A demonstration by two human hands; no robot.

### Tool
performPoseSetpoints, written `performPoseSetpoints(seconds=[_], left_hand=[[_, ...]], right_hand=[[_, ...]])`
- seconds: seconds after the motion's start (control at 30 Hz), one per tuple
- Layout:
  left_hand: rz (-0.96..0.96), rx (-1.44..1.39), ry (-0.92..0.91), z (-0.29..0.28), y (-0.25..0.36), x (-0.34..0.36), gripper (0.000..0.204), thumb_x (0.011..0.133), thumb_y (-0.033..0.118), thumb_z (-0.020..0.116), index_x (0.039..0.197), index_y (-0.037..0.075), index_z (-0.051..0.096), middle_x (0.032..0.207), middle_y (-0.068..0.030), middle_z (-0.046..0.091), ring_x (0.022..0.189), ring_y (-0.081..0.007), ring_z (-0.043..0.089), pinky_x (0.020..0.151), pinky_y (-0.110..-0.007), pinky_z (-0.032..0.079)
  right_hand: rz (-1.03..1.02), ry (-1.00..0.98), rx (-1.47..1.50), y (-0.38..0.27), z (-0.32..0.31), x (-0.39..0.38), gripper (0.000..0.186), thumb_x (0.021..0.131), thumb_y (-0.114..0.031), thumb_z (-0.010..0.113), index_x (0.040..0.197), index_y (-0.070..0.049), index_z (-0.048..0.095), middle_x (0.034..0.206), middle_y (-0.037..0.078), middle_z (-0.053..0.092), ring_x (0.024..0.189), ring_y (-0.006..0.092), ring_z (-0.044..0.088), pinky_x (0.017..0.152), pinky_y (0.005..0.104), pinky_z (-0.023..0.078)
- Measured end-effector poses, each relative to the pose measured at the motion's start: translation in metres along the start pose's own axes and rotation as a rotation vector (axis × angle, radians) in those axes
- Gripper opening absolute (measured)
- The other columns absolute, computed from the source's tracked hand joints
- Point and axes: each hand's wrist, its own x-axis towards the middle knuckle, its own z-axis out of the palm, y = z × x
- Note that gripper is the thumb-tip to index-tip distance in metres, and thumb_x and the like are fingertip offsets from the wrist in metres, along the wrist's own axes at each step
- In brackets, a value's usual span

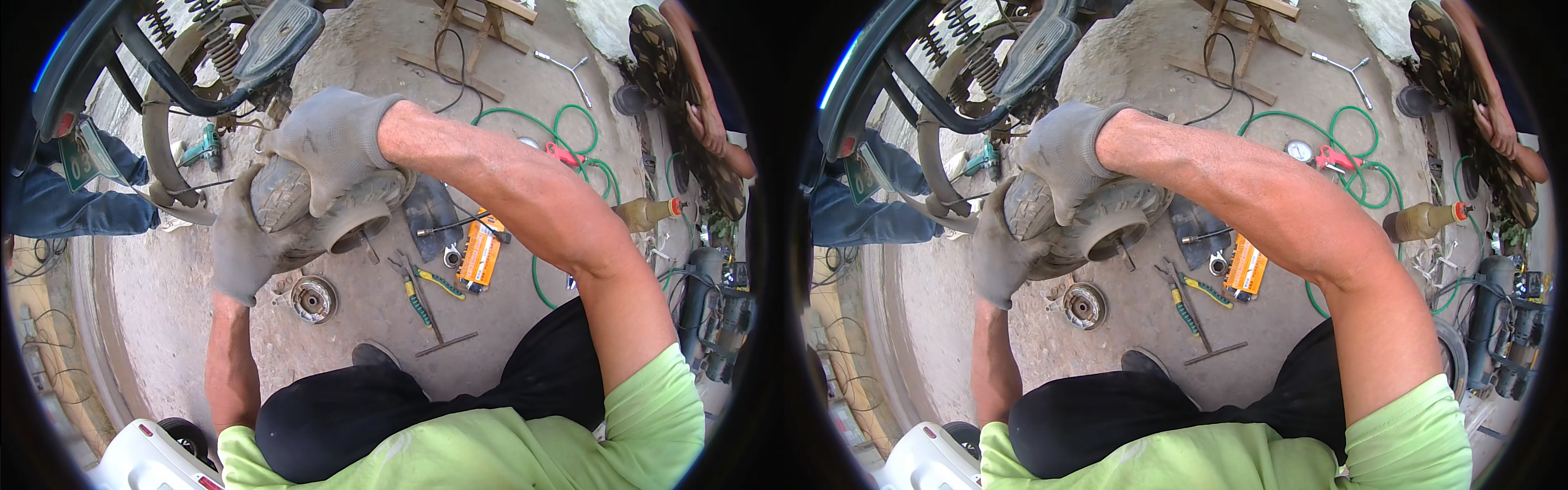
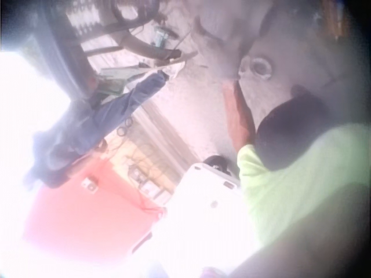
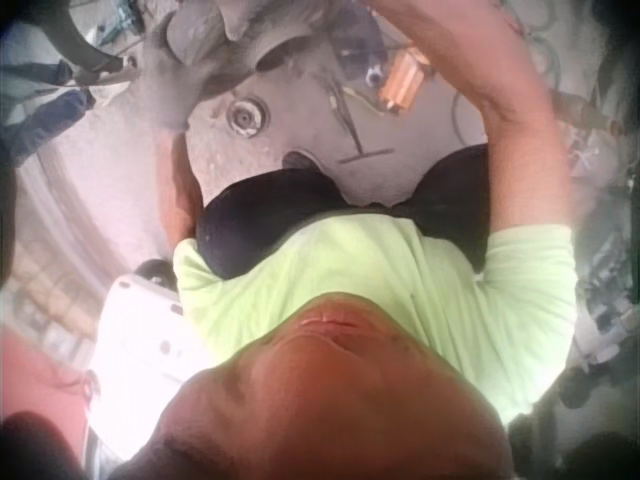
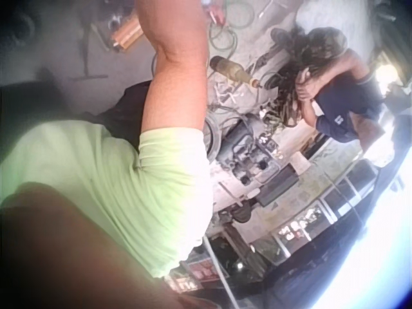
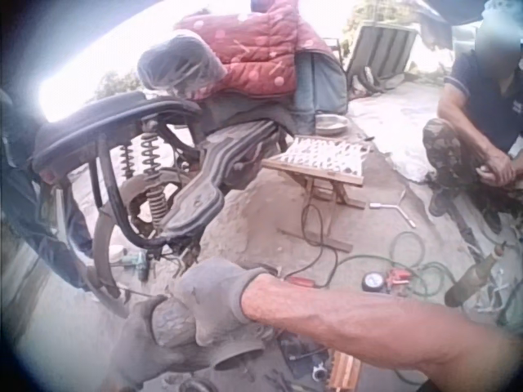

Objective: The person removes a motorcycle tire from the rim using a screwdriver and hands, then repositions and reseats the tire onto the rim. The person repeatedly pries and adjusts the tire bead around the rim edge.

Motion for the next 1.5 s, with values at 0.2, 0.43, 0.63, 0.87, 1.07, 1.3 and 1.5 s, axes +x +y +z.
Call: performPoseSetpoints(seconds=[0.2, 0.43, 0.63, 0.87, 1.07, 1.3, 1.5], left_hand=[[-0.117, -0.116, -0.057, -0.013, -0.047, -0.002, 0.096, 0.073, 0.027, 0.101, 0.154, -0.003, 0.059, 0.141, -0.0236, 0.073, 0.129, -0.0359, 0.074, 0.111, -0.046, 0.059], [-0.181, -0.558, 0.017, 0.001, -0.116, -0.037, 0.100, 0.067, 0.022, 0.101, 0.152, -0.006, 0.057, 0.138, -0.0186, 0.072, 0.130, -0.0288, 0.072, 0.111, -0.043, 0.058], [-0.249, -0.538, 0.010, -0.006, -0.137, -0.048, 0.114, 0.067, 0.008, 0.097, 0.165, -0.009, 0.043, 0.148, -0.0195, 0.068, 0.136, -0.0282, 0.070, 0.116, -0.042, 0.059], [-0.374, -1.091, 0.101, 0.051, -0.139, -0.100, 0.115, 0.069, 0.009, 0.103, 0.165, -0.004, 0.043, 0.151, -0.0151, 0.068, 0.137, -0.0291, 0.069, 0.119, -0.044, 0.057], [-0.345, -0.882, -0.061, 0.087, -0.128, -0.095, 0.120, 0.069, 0.017, 0.108, 0.168, -0.003, 0.042, 0.159, -0.0164, 0.063, 0.146, -0.0274, 0.063, 0.123, -0.044, 0.052], [0.057, -0.208, -0.245, -0.023, -0.007, 0.010, 0.100, 0.072, 0.025, 0.100, 0.159, 0.001, 0.056, 0.135, -0.0243, 0.077, 0.126, -0.0403, 0.076, 0.113, -0.046, 0.058], [0.029, -0.237, -0.260, -0.023, -0.018, 0.014, 0.093, 0.073, 0.032, 0.100, 0.152, 0.000, 0.062, 0.128, -0.0249, 0.079, 0.123, -0.0396, 0.078, 0.108, -0.046, 0.059]], right_hand=[[0.047, 0.174, 0.348, 0.074, 0.035, -0.047, 0.101, 0.072, -0.038, 0.100, 0.159, -0.004, 0.062, 0.145, 0.024, 0.073, 0.134, 0.0383, 0.073, 0.114, 0.0454, 0.058], [0.281, -0.072, 0.909, 0.112, 0.109, -0.071, 0.100, 0.080, -0.030, 0.101, 0.162, 0.004, 0.055, 0.152, 0.021, 0.072, 0.141, 0.0271, 0.068, 0.122, 0.0411, 0.052], [0.270, 0.033, 1.004, 0.097, 0.121, -0.058, 0.085, 0.084, -0.021, 0.101, 0.155, 0.004, 0.061, 0.148, 0.014, 0.074, 0.137, 0.0213, 0.068, 0.120, 0.0400, 0.053], [0.336, 0.127, 0.735, 0.032, 0.031, -0.047, 0.097, 0.074, -0.049, 0.104, 0.146, 0.007, 0.071, 0.139, 0.023, 0.077, 0.129, 0.0286, 0.074, 0.112, 0.0412, 0.057], [0.163, 0.184, 0.259, 0.034, 0.017, -0.049, 0.092, 0.072, -0.063, 0.098, 0.134, 0.001, 0.077, 0.126, 0.025, 0.078, 0.119, 0.0419, 0.076, 0.105, 0.0452, 0.059], [0.083, 0.120, 0.209, 0.006, 0.024, -0.021, 0.083, 0.073, -0.058, 0.097, 0.129, 0.000, 0.077, 0.121, 0.025, 0.079, 0.117, 0.0414, 0.077, 0.101, 0.0481, 0.061], [-0.001, 0.180, 0.223, 0.009, 0.027, -0.016, 0.079, 0.077, -0.058, 0.094, 0.129, -0.002, 0.076, 0.121, 0.023, 0.080, 0.114, 0.0410, 0.078, 0.098, 0.0495, 0.062]])
